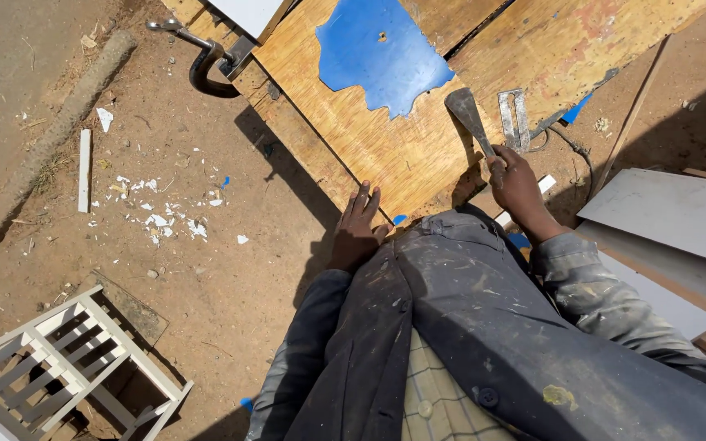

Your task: Stripping blue material from a wooden board using different scraping tools

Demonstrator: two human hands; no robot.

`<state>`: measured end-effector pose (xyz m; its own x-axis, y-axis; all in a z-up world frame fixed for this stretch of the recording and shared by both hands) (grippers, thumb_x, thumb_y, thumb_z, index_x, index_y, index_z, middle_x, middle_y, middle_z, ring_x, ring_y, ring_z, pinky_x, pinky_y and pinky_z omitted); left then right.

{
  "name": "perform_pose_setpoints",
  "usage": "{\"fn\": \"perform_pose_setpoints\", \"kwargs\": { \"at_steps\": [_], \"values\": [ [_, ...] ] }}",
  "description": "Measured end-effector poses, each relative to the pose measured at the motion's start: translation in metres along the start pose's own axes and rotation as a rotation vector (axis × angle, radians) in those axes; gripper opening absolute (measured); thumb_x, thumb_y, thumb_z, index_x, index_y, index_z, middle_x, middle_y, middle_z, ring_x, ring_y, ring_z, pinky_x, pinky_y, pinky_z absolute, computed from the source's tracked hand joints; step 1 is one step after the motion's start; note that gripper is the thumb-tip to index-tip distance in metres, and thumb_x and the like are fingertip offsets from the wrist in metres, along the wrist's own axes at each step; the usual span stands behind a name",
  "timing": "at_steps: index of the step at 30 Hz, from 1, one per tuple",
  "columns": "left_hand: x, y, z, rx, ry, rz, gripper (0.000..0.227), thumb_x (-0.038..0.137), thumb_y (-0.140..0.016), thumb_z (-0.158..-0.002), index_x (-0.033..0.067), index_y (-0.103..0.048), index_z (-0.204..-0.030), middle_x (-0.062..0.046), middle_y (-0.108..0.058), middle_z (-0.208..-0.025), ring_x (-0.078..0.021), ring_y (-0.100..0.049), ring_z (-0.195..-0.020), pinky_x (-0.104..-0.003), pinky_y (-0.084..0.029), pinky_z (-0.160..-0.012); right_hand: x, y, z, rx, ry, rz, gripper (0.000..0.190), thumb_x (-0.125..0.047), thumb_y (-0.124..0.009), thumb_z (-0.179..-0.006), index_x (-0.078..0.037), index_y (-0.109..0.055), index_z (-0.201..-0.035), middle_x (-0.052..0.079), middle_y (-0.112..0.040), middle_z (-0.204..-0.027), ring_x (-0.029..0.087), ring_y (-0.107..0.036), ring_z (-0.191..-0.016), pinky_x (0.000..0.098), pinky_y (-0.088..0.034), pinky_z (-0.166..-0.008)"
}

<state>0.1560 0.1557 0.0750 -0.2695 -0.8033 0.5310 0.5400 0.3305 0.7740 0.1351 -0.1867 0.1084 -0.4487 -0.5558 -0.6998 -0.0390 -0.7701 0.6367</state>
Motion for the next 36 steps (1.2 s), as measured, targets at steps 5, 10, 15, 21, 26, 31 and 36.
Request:
{"fn": "perform_pose_setpoints", "kwargs": {
  "at_steps": [5, 10, 15, 21, 26, 31, 36],
  "values": [
    [-0.004, -0.011, -0.004, -0.02, 0.039, -0.022, 0.088, 0.047, -0.067, -0.098, 0.0316, -0.018, -0.169, 0.001, -0.009, -0.177, -0.0393, -0.027, -0.156, -0.06, -0.038, -0.119, 0.053, 0.02, -0.021, -0.009, -0.08, -0.077, 0.04, -0.027, -0.052, -0.112, -0.008, -0.067, -0.144, 0.016, -0.065, -0.074, 0.033, -0.063, -0.07, 0.0451, -0.046, -0.068],
    [0.001, -0.012, -0.002, -0.026, 0.06, -0.022, 0.087, 0.045, -0.069, -0.097, 0.0304, -0.02, -0.168, 0.001, -0.01, -0.177, -0.0388, -0.026, -0.157, -0.061, -0.038, -0.119, 0.013, 0.027, -0.094, -0.068, 0.13, -0.12, 0.037, -0.018, -0.056, -0.107, -0.008, -0.071, -0.14, 0.021, -0.067, -0.076, 0.031, -0.062, -0.066, 0.0413, -0.046, -0.064],
    [0.003, -0.011, -0.006, -0.084, 0.073, 0.021, 0.081, 0.046, -0.059, -0.105, 0.0309, -0.011, -0.168, 0.006, 0.001, -0.175, -0.0367, -0.011, -0.161, -0.062, -0.031, -0.12, -0.013, 0.054, -0.086, -0.282, -0.061, -0.186, 0.042, -0.029, -0.054, -0.11, -0.004, -0.065, -0.142, 0.007, -0.052, -0.075, 0.016, -0.039, -0.061, 0.0368, -0.031, -0.055],
    [0.01, -0.014, 0.004, -0.016, 0.112, 0.001, 0.073, 0.046, -0.056, -0.108, 0.031, -0.018, -0.169, 0.001, -0.004, -0.177, -0.0364, -0.022, -0.159, -0.061, -0.035, -0.121, 0.036, 0.069, -0.077, -0.309, 0.06, -0.246, 0.032, -0.013, -0.054, -0.109, -0.005, -0.063, -0.138, 0.008, -0.041, -0.054, 0.01, -0.036, -0.04, 0.0211, -0.025, -0.036],
    [0.014, -0.032, -0.006, 0.085, 0.207, 0.002, 0.067, 0.052, -0.053, -0.107, 0.0361, -0.026, -0.166, 0.009, -0.007, -0.177, -0.0322, -0.023, -0.159, -0.062, -0.034, -0.122, 0.024, 0.053, -0.15, -0.39, 0.188, -0.201, 0.032, -0.014, -0.055, -0.109, -0.007, -0.066, -0.138, 0.013, -0.047, -0.053, 0.01, -0.041, -0.044, 0.0214, -0.027, -0.039],
    [0.051, -0.056, -0.024, 0.356, 0.313, 0.033, 0.055, 0.047, -0.057, -0.106, 0.0267, -0.049, -0.157, 0.004, -0.03, -0.172, -0.0403, -0.04, -0.149, -0.066, -0.042, -0.113, 0.023, 0.072, -0.161, -0.514, 0.231, -0.101, 0.034, -0.02, -0.055, -0.112, -0.008, -0.065, -0.142, 0.017, -0.057, -0.061, 0.018, -0.049, -0.05, 0.0301, -0.035, -0.046],
    [0.137, -0.074, -0.065, 0.662, 0.542, -0.104, 0.115, 0.074, -0.073, -0.079, -0.007, -0.04, -0.154, -0.031, -0.031, -0.165, -0.0536, -0.029, -0.151, -0.061, -0.024, -0.125, 0.094, 0.089, -0.162, -0.529, 0.171, -0.006, 0.039, -0.023, -0.052, -0.111, -0.008, -0.062, -0.147, 0.014, -0.062, -0.064, 0.017, -0.053, -0.058, 0.0315, -0.037, -0.055]
  ]
}}
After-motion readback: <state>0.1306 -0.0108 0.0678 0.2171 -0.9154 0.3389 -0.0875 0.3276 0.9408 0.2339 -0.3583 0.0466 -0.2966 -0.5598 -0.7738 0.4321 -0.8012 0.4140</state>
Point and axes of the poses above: each hand's wrist, its own z-axis away from the middle knuckle, its own y-axis out of the back of the hand, x = y × z, the point moved 2 cm from there along -z, towards the middle knuckle
